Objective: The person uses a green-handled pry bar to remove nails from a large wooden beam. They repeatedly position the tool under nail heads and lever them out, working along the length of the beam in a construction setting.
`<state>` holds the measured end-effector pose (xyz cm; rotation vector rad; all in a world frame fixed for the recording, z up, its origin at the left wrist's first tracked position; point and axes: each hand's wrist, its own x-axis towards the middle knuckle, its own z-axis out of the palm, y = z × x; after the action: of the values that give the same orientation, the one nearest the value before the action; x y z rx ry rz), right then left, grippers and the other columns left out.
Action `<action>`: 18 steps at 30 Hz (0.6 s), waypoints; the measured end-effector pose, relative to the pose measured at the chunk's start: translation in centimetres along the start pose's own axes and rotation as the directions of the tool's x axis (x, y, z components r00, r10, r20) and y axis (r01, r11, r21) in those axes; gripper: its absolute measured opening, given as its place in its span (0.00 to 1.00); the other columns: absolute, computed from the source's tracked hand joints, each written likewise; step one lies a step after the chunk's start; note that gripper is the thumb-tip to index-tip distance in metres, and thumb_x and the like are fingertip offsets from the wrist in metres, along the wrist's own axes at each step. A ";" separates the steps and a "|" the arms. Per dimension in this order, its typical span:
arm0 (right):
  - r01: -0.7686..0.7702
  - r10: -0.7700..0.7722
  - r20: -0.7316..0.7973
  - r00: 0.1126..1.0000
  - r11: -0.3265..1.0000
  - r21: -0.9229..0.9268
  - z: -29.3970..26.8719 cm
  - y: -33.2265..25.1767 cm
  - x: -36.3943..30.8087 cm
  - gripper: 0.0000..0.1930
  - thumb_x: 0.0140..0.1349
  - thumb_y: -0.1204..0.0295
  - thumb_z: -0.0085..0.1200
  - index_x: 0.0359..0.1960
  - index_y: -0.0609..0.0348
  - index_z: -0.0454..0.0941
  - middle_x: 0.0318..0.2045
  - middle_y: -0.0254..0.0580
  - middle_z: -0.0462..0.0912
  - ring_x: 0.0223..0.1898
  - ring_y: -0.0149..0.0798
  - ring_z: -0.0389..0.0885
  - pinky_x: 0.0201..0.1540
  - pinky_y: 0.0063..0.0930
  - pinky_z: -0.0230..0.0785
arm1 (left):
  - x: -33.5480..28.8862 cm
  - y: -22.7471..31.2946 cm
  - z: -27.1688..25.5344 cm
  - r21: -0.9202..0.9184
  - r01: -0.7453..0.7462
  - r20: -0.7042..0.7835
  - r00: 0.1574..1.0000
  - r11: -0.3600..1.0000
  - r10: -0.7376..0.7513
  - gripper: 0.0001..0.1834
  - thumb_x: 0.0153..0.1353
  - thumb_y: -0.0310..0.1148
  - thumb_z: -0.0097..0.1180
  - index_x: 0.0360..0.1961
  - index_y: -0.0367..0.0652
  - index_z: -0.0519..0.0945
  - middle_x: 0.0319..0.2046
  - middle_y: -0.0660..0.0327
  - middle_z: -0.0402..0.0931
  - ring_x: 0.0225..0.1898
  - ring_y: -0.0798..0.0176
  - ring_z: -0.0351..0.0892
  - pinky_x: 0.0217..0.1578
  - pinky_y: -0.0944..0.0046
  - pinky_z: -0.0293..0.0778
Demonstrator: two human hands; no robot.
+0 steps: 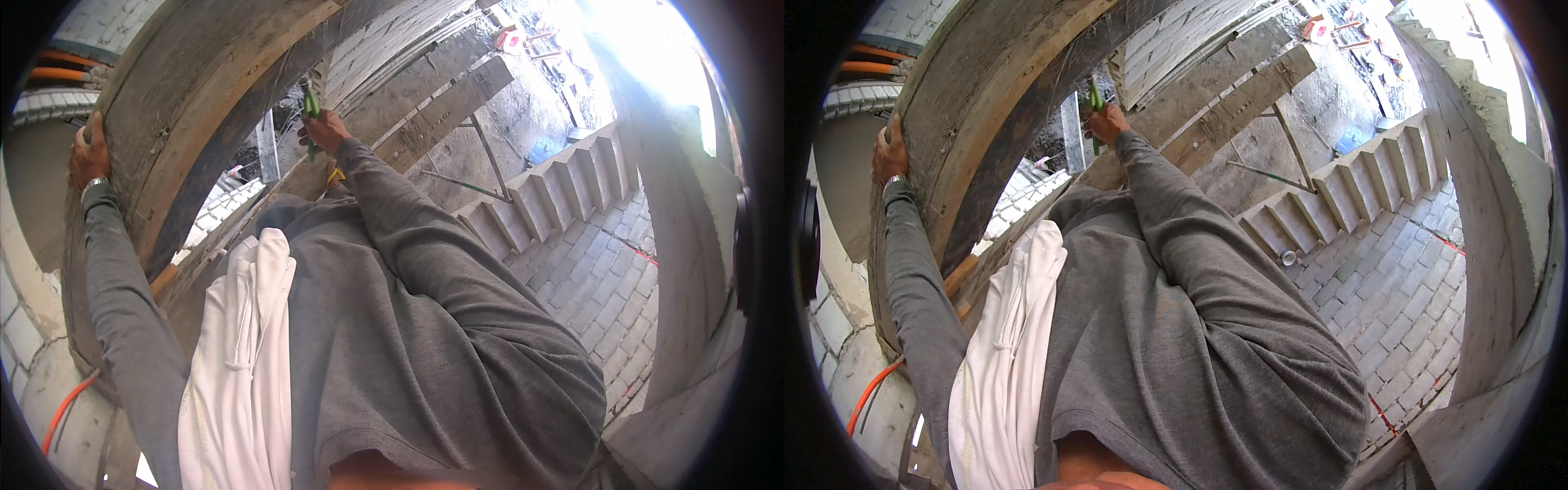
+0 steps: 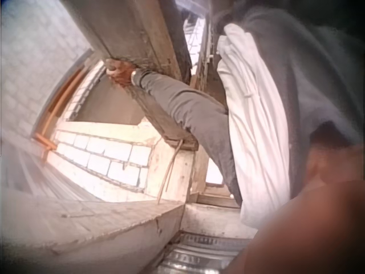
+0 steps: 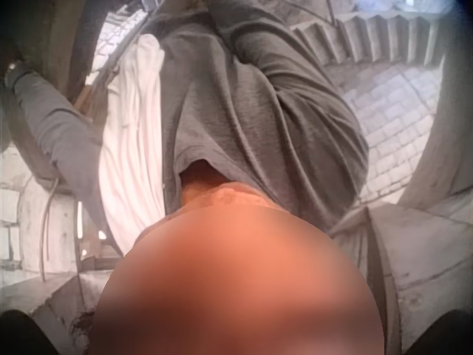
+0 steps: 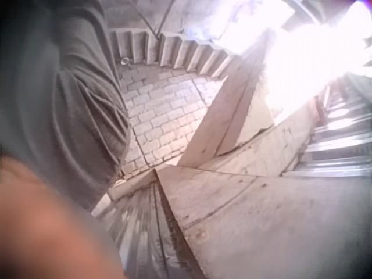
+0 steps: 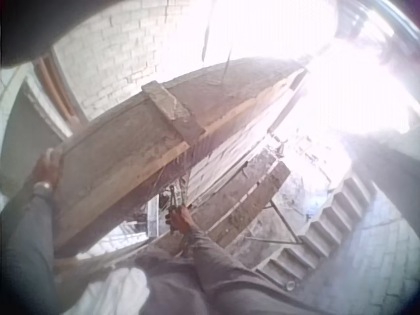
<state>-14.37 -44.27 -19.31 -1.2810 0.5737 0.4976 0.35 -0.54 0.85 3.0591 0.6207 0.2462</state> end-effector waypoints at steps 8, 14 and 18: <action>0.087 -0.358 -0.295 0.886 0.753 -0.653 -2.6 -7.5 1.7 0.14 0.65 0.66 0.54 0.49 0.58 0.79 0.35 0.50 0.86 0.37 0.51 0.86 0.38 0.44 0.76 | 1.1 -1.3 1.7 -0.026 -0.012 -0.033 0.999 1.000 0.011 0.48 0.60 0.78 0.36 0.69 0.56 0.72 0.66 0.55 0.72 0.69 0.44 0.67 0.70 0.32 0.48; 0.086 -0.383 -0.242 0.891 0.667 -0.740 -0.3 -11.0 -0.3 0.21 0.62 0.69 0.54 0.56 0.60 0.71 0.42 0.60 0.84 0.44 0.60 0.84 0.46 0.51 0.74 | 1.4 -1.5 2.0 -0.008 -0.013 -0.031 0.999 1.000 0.012 0.48 0.60 0.78 0.37 0.69 0.57 0.72 0.66 0.55 0.72 0.69 0.45 0.67 0.70 0.32 0.48; 0.053 -0.381 -0.292 0.877 0.681 -0.730 0.9 -11.6 -0.9 0.21 0.63 0.68 0.53 0.58 0.58 0.71 0.46 0.60 0.84 0.50 0.60 0.83 0.51 0.50 0.73 | 0.9 -1.2 1.4 0.000 -0.015 -0.034 0.999 1.000 0.015 0.48 0.59 0.79 0.37 0.69 0.57 0.72 0.67 0.55 0.72 0.70 0.45 0.66 0.70 0.32 0.48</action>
<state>-7.52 -45.98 -9.99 -2.2210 0.5916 0.2163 0.95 0.98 -0.47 3.0670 0.5988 0.2988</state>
